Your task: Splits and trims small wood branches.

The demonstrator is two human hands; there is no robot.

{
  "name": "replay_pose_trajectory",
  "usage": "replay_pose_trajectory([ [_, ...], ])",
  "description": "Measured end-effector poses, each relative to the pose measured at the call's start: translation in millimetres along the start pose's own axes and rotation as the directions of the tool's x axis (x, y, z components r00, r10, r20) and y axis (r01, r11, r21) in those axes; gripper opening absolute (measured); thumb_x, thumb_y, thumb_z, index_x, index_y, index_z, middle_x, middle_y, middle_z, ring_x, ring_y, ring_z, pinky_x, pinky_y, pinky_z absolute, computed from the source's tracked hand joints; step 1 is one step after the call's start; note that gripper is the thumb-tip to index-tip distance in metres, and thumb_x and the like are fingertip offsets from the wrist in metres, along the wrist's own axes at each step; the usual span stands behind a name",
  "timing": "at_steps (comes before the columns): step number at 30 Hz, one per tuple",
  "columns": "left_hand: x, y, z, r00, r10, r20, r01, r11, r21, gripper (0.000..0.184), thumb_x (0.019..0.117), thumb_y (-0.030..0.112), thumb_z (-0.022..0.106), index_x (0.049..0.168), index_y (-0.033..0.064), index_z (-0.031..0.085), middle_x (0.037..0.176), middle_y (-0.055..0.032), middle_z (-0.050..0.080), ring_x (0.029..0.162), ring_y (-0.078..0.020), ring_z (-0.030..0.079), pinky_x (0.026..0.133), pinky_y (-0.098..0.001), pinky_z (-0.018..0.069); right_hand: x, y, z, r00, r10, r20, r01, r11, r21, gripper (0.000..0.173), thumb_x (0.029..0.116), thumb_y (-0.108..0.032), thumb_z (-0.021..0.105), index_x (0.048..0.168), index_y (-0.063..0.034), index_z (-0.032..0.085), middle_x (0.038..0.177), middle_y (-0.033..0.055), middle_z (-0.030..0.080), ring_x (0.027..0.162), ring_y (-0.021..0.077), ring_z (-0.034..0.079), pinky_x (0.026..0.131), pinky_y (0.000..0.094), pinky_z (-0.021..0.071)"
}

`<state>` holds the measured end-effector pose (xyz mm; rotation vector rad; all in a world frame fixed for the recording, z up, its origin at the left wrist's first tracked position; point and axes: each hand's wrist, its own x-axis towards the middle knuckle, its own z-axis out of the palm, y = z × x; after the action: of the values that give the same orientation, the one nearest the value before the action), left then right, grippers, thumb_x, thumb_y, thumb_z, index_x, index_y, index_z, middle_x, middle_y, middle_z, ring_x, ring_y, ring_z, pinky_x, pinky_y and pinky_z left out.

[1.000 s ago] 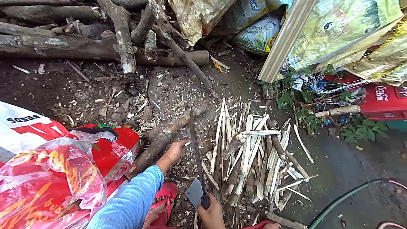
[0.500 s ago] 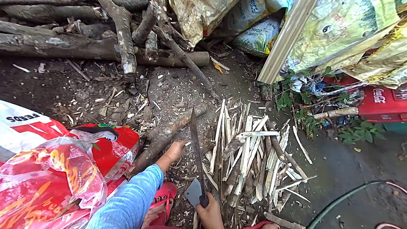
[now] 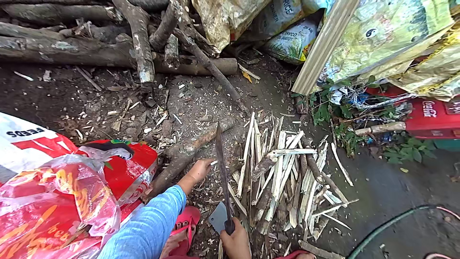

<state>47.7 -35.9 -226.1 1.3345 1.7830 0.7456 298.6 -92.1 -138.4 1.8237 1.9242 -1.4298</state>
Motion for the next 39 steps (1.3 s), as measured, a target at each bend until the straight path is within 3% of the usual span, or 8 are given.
replay_pose_trajectory([
  [7, -2, -1, 4, 1.0, 0.013, 0.001, -0.013, 1.0, -0.001, 0.031, 0.1046, 0.002, 0.05, 0.13, -0.0092, 0.064, 0.127, -0.0284, 0.067, 0.123, -0.0402, 0.065, 0.113, -0.0485, 0.0441, 1, -1, 2, 0.998, 0.052, 0.019, -0.051, 0.995, -0.083, 0.042, 0.0855, -0.008, 0.07, 0.124, 0.0066, 0.062, 0.085, 0.0205, 0.068, 0.077, 0.0324, 0.066, 0.075, 0.0518, 0.0534],
  [12, -4, 18, -6, 0.993, 0.097, -0.073, -0.096, 0.995, 0.017, 0.03, 0.1024, 0.0, 0.053, 0.127, -0.0099, 0.066, 0.122, -0.0286, 0.07, 0.119, -0.0417, 0.066, 0.111, -0.049, 0.046, -4, 1, 0, 0.999, -0.018, -0.048, 0.017, 1.0, -0.026, 0.043, 0.0835, -0.008, 0.071, 0.121, 0.0097, 0.062, 0.08, 0.0203, 0.066, 0.071, 0.0305, 0.065, 0.07, 0.0505, 0.0537],
  [16, 1, -4, 8, 1.0, -0.023, 0.005, 0.023, 1.0, 0.017, 0.036, 0.1073, 0.009, 0.05, 0.137, -0.0084, 0.06, 0.13, -0.0286, 0.066, 0.125, -0.0408, 0.063, 0.114, -0.0495, 0.043, 9, -3, 1, 0.998, 0.063, 0.028, -0.061, 0.995, -0.075, 0.043, 0.0867, -0.008, 0.068, 0.127, 0.006, 0.062, 0.089, 0.0219, 0.069, 0.082, 0.0337, 0.068, 0.078, 0.0533, 0.0543],
  [21, -2, 4, 6, 0.996, 0.038, -0.08, -0.038, 0.999, 0.008, 0.031, 0.1047, 0.004, 0.052, 0.13, -0.0096, 0.065, 0.126, -0.0285, 0.068, 0.124, -0.0408, 0.064, 0.114, -0.0481, 0.0431, 4, 3, 9, 1.0, 0.009, -0.018, -0.009, 1.0, -0.027, 0.042, 0.0852, -0.008, 0.069, 0.123, 0.0095, 0.062, 0.084, 0.0221, 0.068, 0.075, 0.0328, 0.067, 0.073, 0.0518, 0.0546],
  [25, -6, -4, 1, 0.994, -0.106, -0.022, 0.104, 0.993, -0.056, 0.051, 0.1023, 0.004, 0.058, 0.151, -0.0048, 0.046, 0.149, -0.0264, 0.053, 0.14, -0.0372, 0.052, 0.121, -0.0453, 0.0362, 10, 5, 10, 1.0, 0.012, -0.01, -0.012, 1.0, -0.007, 0.043, 0.0844, -0.008, 0.069, 0.124, 0.0091, 0.062, 0.085, 0.0216, 0.068, 0.075, 0.0321, 0.066, 0.073, 0.0515, 0.0542],
  [28, -28, 8, -14, 0.966, -0.198, -0.167, 0.162, 0.965, -0.205, 0.074, 0.0954, 0.0, 0.065, 0.159, -0.0061, 0.028, 0.158, -0.027, 0.041, 0.147, -0.0358, 0.044, 0.123, -0.0437, 0.0344, 1, 7, 11, 0.996, -0.039, -0.08, 0.042, 0.999, 0.033, 0.042, 0.0831, -0.009, 0.07, 0.12, 0.0105, 0.063, 0.08, 0.0205, 0.066, 0.071, 0.0301, 0.065, 0.07, 0.0501, 0.0539],
  [34, -61, 0, -21, 0.889, -0.263, -0.375, 0.156, 0.943, -0.292, 0.063, 0.0961, 0.001, 0.064, 0.153, -0.0075, 0.038, 0.149, -0.0279, 0.052, 0.138, -0.034, 0.054, 0.117, -0.0422, 0.0427, 17, 8, 21, 0.997, 0.083, 0.0, -0.083, 0.996, -0.019, 0.044, 0.0878, -0.009, 0.07, 0.127, 0.0073, 0.061, 0.094, 0.0242, 0.07, 0.087, 0.0363, 0.069, 0.083, 0.0546, 0.055],
  [39, -73, -3, -20, 0.866, -0.269, -0.422, 0.154, 0.946, -0.286, 0.055, 0.0968, -0.001, 0.061, 0.148, -0.0101, 0.044, 0.145, -0.0289, 0.055, 0.134, -0.0349, 0.057, 0.114, -0.0414, 0.0451, 9, 12, 25, 0.997, -0.001, -0.071, 0.005, 0.999, 0.051, 0.039, 0.0849, -0.008, 0.07, 0.119, 0.0098, 0.063, 0.081, 0.0198, 0.066, 0.072, 0.03, 0.064, 0.071, 0.05, 0.0535],
])
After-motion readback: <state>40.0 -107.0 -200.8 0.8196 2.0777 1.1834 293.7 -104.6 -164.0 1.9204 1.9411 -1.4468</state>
